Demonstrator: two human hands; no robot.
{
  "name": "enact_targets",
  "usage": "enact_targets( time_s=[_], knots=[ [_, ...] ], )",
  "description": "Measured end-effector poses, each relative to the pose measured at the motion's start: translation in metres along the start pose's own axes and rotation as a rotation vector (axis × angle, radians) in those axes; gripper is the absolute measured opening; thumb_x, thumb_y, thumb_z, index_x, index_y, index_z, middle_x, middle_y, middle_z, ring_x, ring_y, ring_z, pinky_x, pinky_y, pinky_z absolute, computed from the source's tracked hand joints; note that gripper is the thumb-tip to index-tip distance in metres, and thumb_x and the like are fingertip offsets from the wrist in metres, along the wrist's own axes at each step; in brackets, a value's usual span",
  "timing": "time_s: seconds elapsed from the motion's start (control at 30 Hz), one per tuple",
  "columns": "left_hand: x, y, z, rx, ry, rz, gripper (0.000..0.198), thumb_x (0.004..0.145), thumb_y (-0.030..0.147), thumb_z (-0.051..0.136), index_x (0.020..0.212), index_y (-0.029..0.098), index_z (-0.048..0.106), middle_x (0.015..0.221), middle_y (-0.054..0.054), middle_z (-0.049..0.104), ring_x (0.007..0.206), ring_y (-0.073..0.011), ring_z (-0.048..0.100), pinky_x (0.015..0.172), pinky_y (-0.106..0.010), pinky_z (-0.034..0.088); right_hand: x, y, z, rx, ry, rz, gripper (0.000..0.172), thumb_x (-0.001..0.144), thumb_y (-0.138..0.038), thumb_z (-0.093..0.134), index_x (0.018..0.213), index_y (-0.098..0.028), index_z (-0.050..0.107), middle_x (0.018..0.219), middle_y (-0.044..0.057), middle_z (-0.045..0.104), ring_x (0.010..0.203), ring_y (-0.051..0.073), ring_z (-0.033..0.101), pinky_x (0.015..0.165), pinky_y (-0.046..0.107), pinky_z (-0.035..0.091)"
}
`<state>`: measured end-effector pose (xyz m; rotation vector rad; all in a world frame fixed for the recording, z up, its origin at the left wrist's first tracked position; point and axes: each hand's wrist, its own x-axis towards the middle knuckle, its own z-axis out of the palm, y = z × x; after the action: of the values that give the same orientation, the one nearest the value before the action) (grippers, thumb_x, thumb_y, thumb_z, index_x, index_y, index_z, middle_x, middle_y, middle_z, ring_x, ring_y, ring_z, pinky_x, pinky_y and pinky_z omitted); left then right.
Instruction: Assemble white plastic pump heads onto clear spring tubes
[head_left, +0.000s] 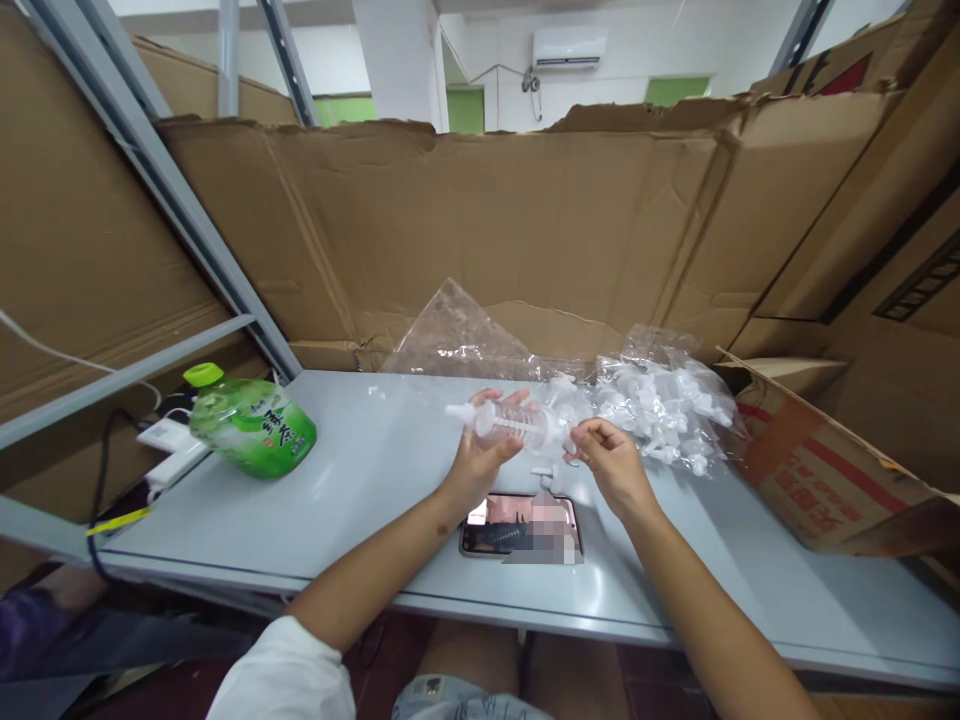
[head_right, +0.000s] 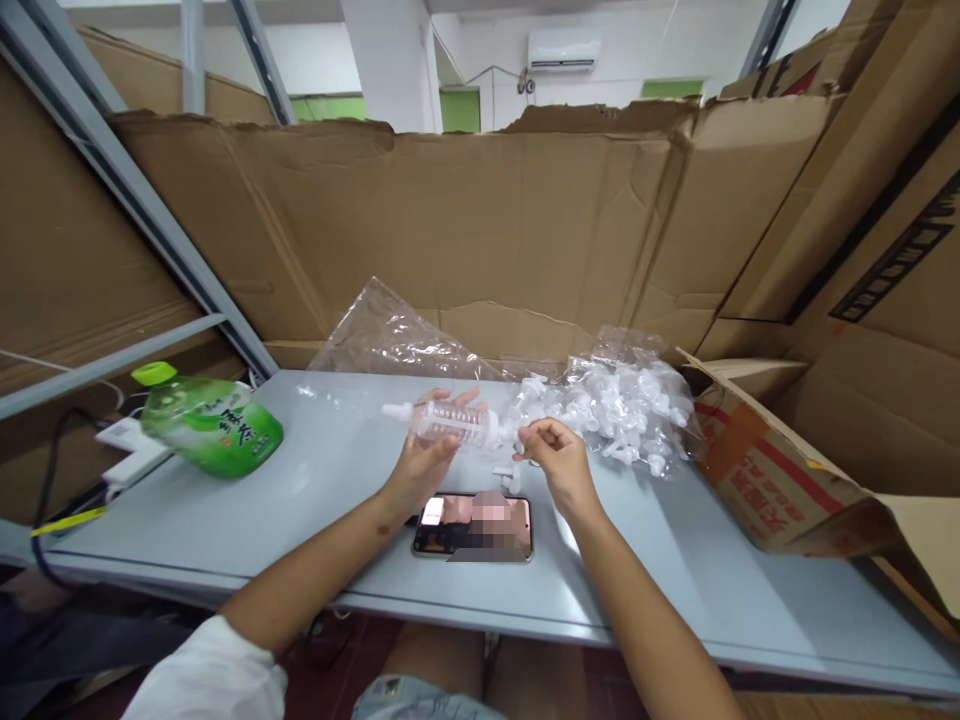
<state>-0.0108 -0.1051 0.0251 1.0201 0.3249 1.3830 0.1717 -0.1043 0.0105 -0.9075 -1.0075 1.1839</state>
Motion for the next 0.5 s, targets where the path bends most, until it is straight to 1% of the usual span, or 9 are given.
enact_targets(
  time_s=[0.07,0.13,0.23,0.3,0.4,0.5],
  knots=[
    [0.0,-0.002,0.001,0.028,0.034,0.02,0.051,0.07,0.026,0.074,0.111,0.024,0.045,0.126,-0.008,0.055,0.117,-0.0239,0.052,0.102,-0.042,0.035,-0.002,0.0,0.002,0.001,-0.01,0.012,0.024,0.061,-0.036,0.078,0.064,-0.019,0.063,0.059,-0.005,0.057,0.052,0.009,0.053,0.059,0.028,0.052],
    [-0.001,-0.003,0.002,0.046,0.064,0.02,0.048,0.071,0.029,0.073,0.109,0.024,0.045,0.126,-0.007,0.055,0.116,-0.0234,0.052,0.101,-0.041,0.036,-0.003,0.0,0.003,0.03,0.001,0.006,0.024,0.06,-0.034,0.079,0.071,-0.02,0.064,0.061,-0.005,0.059,0.055,0.01,0.055,0.061,0.028,0.052],
    [-0.002,-0.004,0.002,0.074,0.081,-0.003,0.048,0.071,0.033,0.073,0.11,0.025,0.045,0.128,-0.007,0.054,0.113,-0.0226,0.055,0.099,-0.041,0.038,-0.003,-0.003,0.003,0.083,0.032,-0.015,0.033,0.06,-0.031,0.08,0.087,-0.023,0.062,0.065,-0.005,0.063,0.058,0.01,0.057,0.061,0.026,0.051],
    [-0.003,-0.004,0.0,0.109,0.087,0.002,0.048,0.07,0.033,0.073,0.109,0.025,0.046,0.127,-0.007,0.055,0.11,-0.0218,0.056,0.097,-0.039,0.04,-0.003,-0.006,0.003,0.115,0.066,-0.036,0.038,0.06,-0.028,0.08,0.092,-0.025,0.061,0.068,-0.005,0.063,0.059,0.01,0.057,0.058,0.024,0.049],
    [-0.003,-0.006,-0.005,0.179,0.076,0.037,0.046,0.072,0.03,0.072,0.11,0.025,0.046,0.124,-0.007,0.057,0.109,-0.0201,0.057,0.096,-0.037,0.04,-0.005,-0.012,0.005,0.168,0.119,-0.071,0.039,0.056,-0.026,0.082,0.089,-0.025,0.062,0.072,-0.005,0.063,0.063,0.009,0.057,0.059,0.022,0.05],
    [-0.003,-0.008,-0.007,0.214,0.05,0.037,0.052,0.072,0.026,0.072,0.116,0.025,0.044,0.122,-0.007,0.059,0.109,-0.02,0.057,0.097,-0.037,0.04,-0.006,-0.012,0.008,0.193,0.116,-0.079,0.03,0.055,-0.026,0.083,0.076,-0.024,0.062,0.07,-0.006,0.061,0.064,0.01,0.059,0.065,0.025,0.053]
  ],
)
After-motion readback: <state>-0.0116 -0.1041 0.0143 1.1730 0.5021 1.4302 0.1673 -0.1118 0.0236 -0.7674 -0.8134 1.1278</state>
